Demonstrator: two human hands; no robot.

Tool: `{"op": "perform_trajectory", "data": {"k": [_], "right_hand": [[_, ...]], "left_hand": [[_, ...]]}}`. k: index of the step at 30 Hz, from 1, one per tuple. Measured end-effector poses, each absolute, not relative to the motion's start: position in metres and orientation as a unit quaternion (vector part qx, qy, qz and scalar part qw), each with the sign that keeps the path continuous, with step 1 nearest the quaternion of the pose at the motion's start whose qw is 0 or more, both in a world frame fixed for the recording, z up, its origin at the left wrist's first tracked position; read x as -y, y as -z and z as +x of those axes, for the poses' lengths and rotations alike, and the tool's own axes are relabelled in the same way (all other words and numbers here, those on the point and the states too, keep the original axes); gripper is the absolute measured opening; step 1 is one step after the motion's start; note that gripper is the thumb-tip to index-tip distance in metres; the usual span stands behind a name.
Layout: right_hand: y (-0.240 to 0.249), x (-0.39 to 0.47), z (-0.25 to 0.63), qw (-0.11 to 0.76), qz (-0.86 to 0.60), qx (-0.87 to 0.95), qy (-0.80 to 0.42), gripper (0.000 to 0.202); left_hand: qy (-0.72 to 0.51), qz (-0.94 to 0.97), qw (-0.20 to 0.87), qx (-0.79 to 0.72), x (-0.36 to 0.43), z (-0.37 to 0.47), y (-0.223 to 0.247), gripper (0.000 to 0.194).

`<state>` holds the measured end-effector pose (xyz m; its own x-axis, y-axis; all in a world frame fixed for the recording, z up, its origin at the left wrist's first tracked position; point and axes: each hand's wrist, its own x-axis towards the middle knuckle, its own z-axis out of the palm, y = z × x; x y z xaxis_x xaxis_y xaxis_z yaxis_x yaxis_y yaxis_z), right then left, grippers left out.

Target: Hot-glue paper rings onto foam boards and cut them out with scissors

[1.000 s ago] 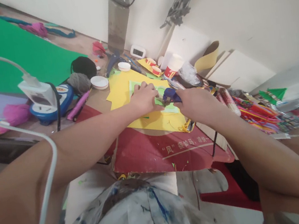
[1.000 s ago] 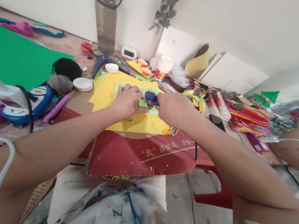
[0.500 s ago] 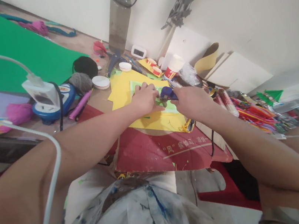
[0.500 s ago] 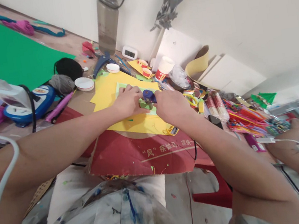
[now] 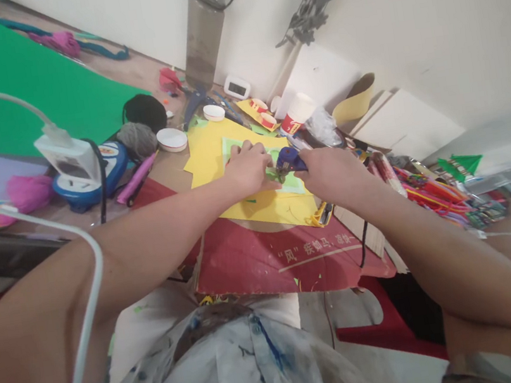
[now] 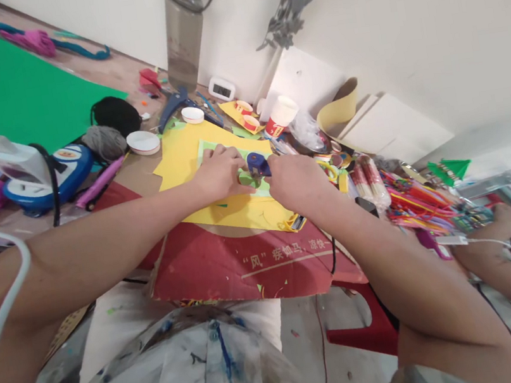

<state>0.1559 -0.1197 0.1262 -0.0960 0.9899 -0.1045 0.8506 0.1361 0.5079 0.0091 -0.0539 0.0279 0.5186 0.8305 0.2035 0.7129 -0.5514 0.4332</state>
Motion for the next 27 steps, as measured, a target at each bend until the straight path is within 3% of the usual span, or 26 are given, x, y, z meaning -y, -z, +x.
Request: {"op": "perform_trajectory", "data": {"k": [22, 27], "right_hand": [[-0.130, 0.120, 0.162, 0.215, 0.639, -0.723, -0.149, 0.031], [-0.124, 0.120, 0.168, 0.195, 0.651, -0.719, -0.146, 0.030]], "left_hand": [[-0.222, 0.853, 0.155, -0.446, 0.050, 0.011, -0.021, 0.041], [-0.210, 0.856, 0.158, -0.446, 0.050, 0.010, -0.022, 0.048]]}}
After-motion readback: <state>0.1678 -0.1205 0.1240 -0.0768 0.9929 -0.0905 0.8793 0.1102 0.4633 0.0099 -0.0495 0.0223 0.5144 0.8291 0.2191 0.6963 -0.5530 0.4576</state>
